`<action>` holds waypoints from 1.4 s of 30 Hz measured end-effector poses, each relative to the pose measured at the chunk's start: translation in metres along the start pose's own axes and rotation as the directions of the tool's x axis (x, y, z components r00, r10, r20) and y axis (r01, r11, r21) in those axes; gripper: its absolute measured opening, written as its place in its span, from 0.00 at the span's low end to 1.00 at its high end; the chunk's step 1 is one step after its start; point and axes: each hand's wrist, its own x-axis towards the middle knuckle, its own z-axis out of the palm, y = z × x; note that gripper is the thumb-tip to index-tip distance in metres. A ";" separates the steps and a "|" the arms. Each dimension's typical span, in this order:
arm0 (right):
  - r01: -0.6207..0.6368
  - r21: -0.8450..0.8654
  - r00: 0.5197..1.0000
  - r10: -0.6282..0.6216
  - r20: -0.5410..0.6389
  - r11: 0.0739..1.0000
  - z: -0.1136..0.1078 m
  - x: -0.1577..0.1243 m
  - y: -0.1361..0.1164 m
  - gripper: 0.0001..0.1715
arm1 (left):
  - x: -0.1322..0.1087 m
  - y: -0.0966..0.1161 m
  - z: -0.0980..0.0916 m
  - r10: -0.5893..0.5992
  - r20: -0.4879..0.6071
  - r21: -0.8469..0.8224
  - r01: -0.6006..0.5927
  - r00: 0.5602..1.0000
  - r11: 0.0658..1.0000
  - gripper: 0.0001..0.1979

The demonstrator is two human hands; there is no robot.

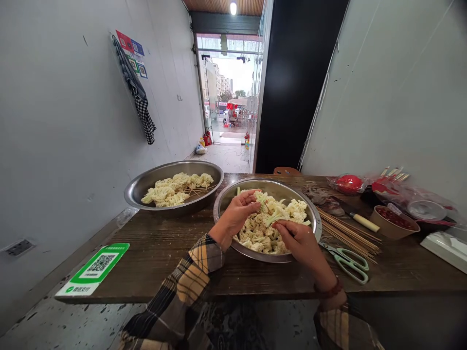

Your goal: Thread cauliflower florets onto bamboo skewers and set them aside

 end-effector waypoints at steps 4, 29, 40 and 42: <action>-0.002 -0.004 1.000 0.002 -0.006 1.000 0.000 0.000 -0.001 0.21 | 0.003 -0.003 -0.004 0.049 -0.053 0.036 -0.047 0.997 0.998 0.25; -0.004 0.012 0.999 0.004 -0.039 1.000 0.002 0.001 0.002 0.20 | 0.002 -0.007 0.003 0.176 -0.008 0.418 -0.157 0.984 0.895 0.27; -0.013 0.042 0.996 0.016 -0.084 0.999 0.002 0.000 0.000 0.19 | 0.002 -0.010 0.005 0.131 -0.013 0.380 -0.116 0.991 0.918 0.33; -0.015 0.052 0.995 0.020 -0.099 0.999 0.002 -0.001 -0.002 0.20 | -0.001 -0.006 0.008 0.100 0.014 0.271 -0.101 0.995 0.957 0.30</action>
